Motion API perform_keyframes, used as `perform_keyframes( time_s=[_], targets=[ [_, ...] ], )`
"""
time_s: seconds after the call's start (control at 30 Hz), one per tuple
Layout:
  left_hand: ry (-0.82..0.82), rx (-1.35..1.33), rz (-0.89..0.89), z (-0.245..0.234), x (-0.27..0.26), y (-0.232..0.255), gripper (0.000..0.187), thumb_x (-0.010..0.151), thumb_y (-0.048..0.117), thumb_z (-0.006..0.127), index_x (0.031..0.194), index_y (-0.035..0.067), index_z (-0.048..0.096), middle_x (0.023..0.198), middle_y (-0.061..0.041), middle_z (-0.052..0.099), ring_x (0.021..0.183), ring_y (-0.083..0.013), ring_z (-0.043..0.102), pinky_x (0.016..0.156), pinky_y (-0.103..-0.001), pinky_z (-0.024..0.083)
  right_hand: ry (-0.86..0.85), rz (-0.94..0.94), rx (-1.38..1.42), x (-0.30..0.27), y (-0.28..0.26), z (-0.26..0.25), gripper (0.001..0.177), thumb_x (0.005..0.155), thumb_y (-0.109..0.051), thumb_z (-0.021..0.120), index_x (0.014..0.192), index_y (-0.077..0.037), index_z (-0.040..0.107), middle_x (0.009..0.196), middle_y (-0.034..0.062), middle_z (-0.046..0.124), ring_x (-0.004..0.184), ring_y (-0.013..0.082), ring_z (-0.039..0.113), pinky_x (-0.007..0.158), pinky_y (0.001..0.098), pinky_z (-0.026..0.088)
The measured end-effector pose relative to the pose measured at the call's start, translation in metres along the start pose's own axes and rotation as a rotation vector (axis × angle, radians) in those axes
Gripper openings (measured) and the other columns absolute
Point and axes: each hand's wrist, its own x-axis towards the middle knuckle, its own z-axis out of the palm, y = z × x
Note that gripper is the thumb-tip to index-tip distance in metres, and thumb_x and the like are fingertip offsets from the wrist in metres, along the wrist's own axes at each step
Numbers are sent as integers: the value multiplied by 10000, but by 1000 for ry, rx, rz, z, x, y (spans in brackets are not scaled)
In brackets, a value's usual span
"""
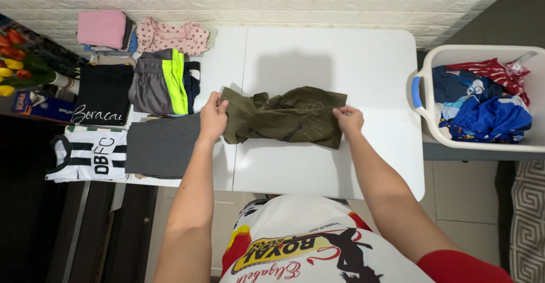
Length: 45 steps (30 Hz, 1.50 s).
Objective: The recorder folds various laundry items including shirts, shorts, and leggings on a white table.
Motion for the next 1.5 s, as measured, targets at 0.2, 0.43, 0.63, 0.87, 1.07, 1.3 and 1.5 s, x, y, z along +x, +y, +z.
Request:
perform_keyframes(
  time_s=[0.2, 0.43, 0.63, 0.87, 1.07, 1.3, 1.5],
  targets=[
    [108, -83, 155, -29, 26, 15, 125, 1008, 150, 615, 1034, 42, 556, 782, -186, 601, 709, -390, 608, 682, -462, 495, -343, -417, 749, 37, -30, -55, 213, 969, -5, 649, 795, -107, 582, 1459, 64, 632, 1182, 177, 574, 1032, 387, 438],
    [282, -23, 490, -66, 147, 100, 111, 1045, 107, 657, 1044, 15, 593, 824, -147, 649, 781, -314, 646, 703, -409, 489, -84, -558, 650, 106, -153, -106, 138, 1000, -127, 742, 984, -158, 609, 1004, -18, 644, 914, 112, 586, 724, 329, 476],
    [447, -531, 704, -90, 132, 151, 115, 1050, 44, 689, 1102, -44, 635, 903, -122, 652, 844, -171, 580, 788, -337, 501, -90, -952, 884, 63, -190, -169, 116, 1099, -57, 734, 1165, -84, 643, 961, 21, 626, 739, 111, 507, 635, 252, 365],
    [316, -191, 488, -30, -16, 49, 90, 914, -12, 658, 956, 41, 717, 925, -96, 721, 861, -216, 694, 763, -332, 556, -138, -759, 557, 15, -54, -148, 150, 1001, 39, 680, 1083, -68, 614, 954, 9, 666, 864, 116, 648, 800, 270, 563],
    [-54, 95, 173, 34, -112, -20, 202, 811, 67, 712, 953, 175, 808, 921, -71, 758, 840, -283, 709, 731, -395, 555, -94, -371, 104, -4, 93, -101, 114, 918, 18, 712, 1012, -45, 700, 894, 30, 688, 814, 115, 613, 749, 279, 516],
    [-432, 257, 56, 36, -118, -39, 304, 807, 13, 571, 946, 163, 797, 1023, -69, 748, 1006, -302, 680, 874, -418, 545, -115, -266, -128, -45, 124, -115, 214, 837, 96, 579, 958, -33, 699, 927, 85, 730, 890, 217, 680, 833, 343, 543],
    [-234, 299, 273, 62, -61, -20, 352, 817, -29, 545, 1104, 92, 709, 1228, -70, 684, 1241, -315, 576, 986, -416, 504, 124, -647, -376, -67, 79, -97, 405, 722, 98, 518, 1058, -54, 685, 1205, 127, 665, 1239, 364, 541, 1107, 461, 433]
  ],
)
